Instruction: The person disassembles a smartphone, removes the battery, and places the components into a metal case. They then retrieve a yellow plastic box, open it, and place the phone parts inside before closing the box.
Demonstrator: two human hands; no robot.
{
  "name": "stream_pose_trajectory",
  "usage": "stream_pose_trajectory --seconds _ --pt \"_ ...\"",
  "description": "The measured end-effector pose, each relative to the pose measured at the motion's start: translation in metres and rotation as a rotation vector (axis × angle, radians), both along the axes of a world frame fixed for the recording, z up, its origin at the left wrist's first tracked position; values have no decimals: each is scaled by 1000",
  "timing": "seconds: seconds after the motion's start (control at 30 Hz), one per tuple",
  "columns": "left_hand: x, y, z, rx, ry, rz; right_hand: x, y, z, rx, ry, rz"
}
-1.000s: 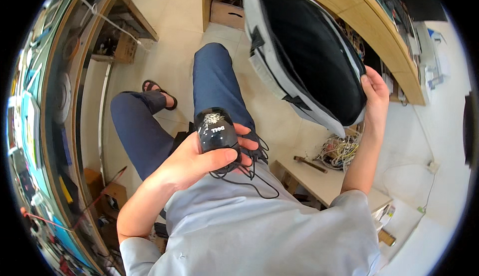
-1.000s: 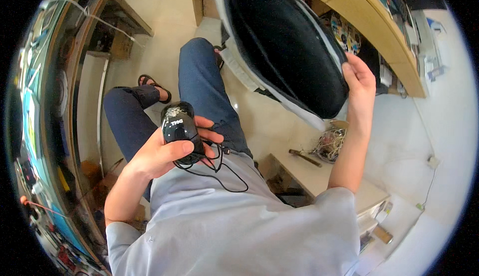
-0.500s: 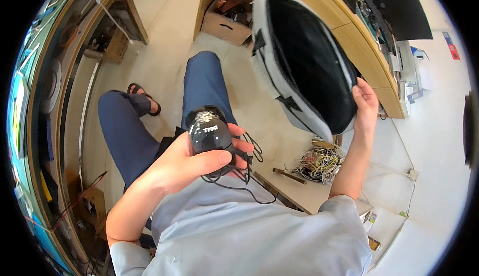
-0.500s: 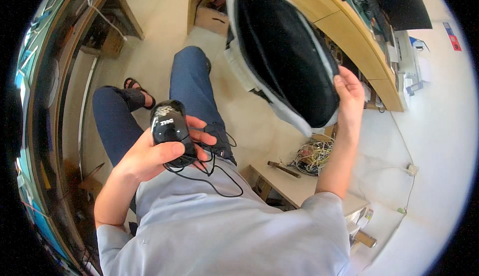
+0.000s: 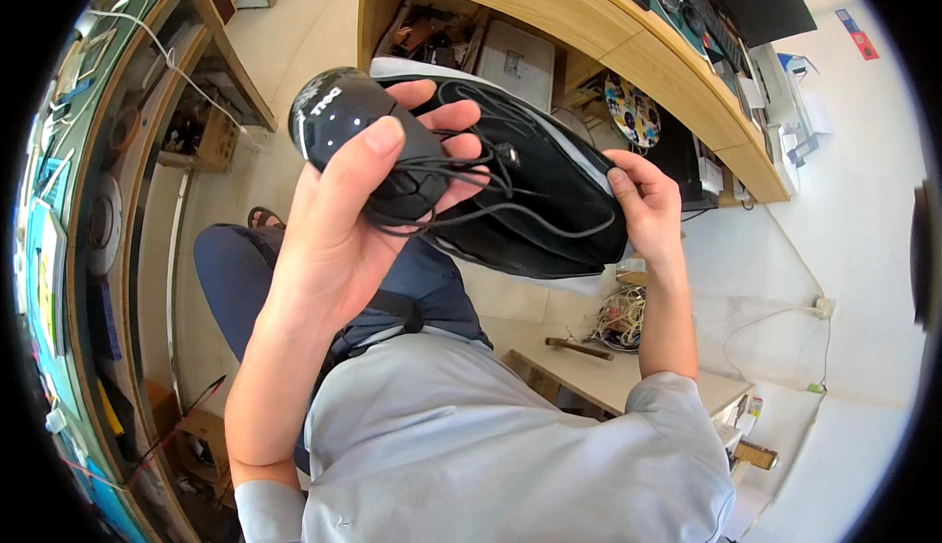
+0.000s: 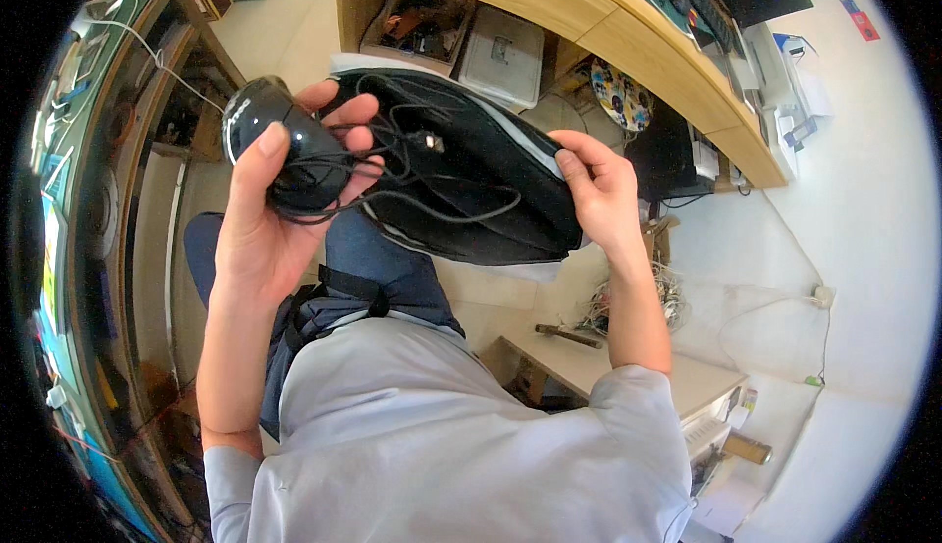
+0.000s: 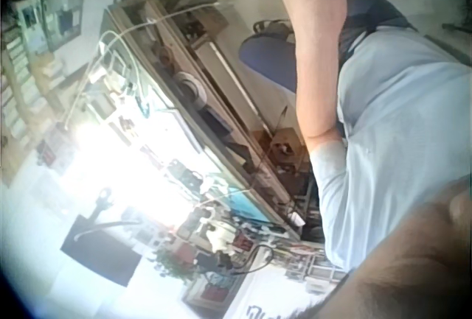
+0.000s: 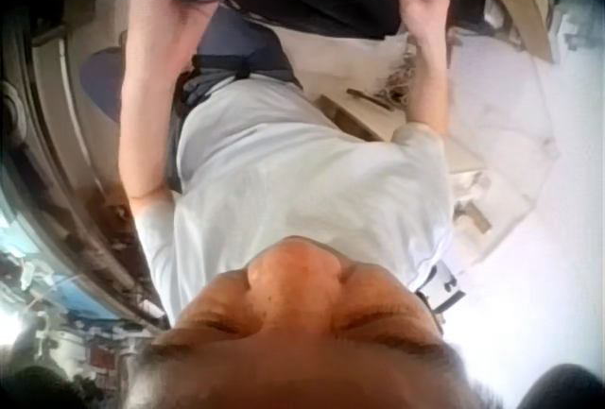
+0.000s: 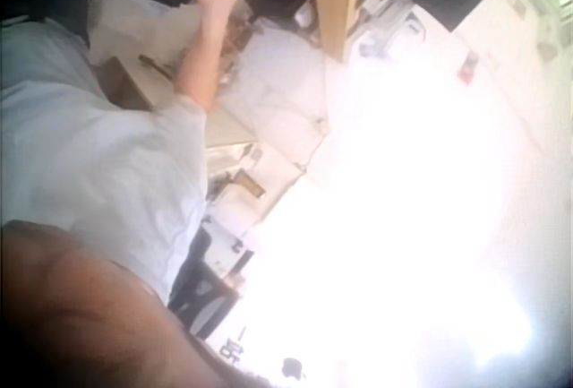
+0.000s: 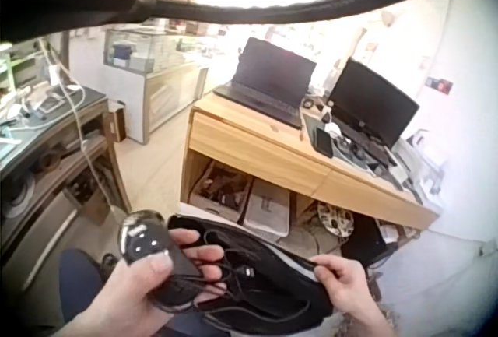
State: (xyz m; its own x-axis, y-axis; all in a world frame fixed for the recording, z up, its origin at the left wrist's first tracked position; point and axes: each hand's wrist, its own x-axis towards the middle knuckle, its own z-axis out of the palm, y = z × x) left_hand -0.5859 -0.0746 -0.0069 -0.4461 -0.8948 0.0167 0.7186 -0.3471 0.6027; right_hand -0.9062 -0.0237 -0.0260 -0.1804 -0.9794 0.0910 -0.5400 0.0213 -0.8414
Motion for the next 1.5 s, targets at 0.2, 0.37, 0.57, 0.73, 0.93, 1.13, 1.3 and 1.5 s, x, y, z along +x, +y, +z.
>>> stream_pose_trajectory --seconds 0.2,0.37,0.57,0.73,0.93,1.13,1.3,1.5 --pt "-5 -4 -28 61 -576 -296 14 5 11 -91 85 39" --pt "-10 16 -58 397 -602 -223 31 6 17 -160 207 26" --pt "-15 23 -57 603 -510 -185 50 4 21 -218 229 -13" --pt "-25 11 -60 639 -515 -283 57 5 22 -203 188 -5" --pt "-11 -14 -62 376 -728 -691 55 2 17 -269 187 -13" --pt "-4 -33 -45 88 -1038 -786 55 3 12 -231 58 2" --pt "-3 -35 -44 98 -1100 -729 54 3 14 -230 -12 -7" --pt "3 -25 -30 -614 -1403 -974 48 -6 12 -222 -34 -18"
